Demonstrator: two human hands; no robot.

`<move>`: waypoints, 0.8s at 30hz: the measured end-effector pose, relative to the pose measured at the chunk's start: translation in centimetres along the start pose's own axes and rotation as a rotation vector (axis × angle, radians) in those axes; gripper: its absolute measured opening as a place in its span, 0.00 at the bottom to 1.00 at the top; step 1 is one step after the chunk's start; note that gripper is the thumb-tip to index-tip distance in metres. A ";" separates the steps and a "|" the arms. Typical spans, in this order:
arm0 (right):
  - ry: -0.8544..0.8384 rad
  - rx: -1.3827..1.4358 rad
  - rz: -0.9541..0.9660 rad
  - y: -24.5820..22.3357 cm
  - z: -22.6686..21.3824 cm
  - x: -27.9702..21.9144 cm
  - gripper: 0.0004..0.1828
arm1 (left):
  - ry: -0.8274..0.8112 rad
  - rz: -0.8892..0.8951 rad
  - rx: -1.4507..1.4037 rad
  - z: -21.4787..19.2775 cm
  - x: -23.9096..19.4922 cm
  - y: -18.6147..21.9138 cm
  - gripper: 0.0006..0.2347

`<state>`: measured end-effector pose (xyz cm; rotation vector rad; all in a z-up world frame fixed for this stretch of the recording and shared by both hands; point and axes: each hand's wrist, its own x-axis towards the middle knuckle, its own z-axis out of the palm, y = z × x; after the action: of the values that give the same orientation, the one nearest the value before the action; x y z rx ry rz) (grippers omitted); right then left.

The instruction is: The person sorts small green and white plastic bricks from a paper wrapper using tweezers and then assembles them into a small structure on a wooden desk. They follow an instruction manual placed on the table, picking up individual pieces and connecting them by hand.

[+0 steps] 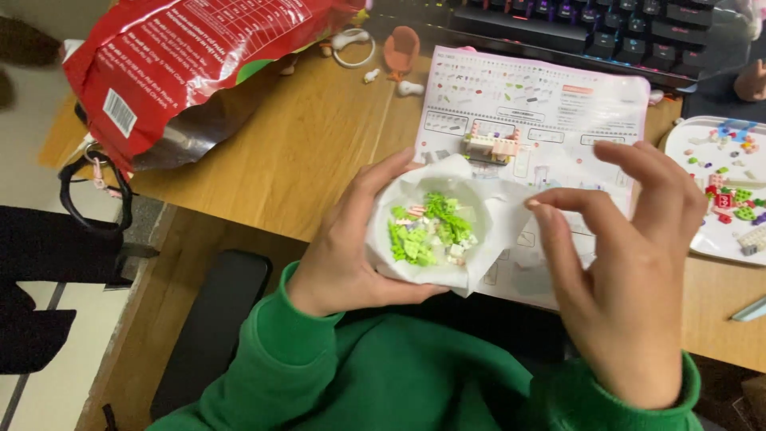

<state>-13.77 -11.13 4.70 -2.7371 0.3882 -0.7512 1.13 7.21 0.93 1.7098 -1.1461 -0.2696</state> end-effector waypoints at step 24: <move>0.058 -0.128 -0.155 -4.0 3.6 2.3 0.06 | -0.045 0.090 -0.043 1.2 1.0 -0.5 0.41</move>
<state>-9.25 -7.47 4.14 -2.8965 0.2460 -0.8748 1.17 5.64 0.25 1.6173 -1.2383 -0.2757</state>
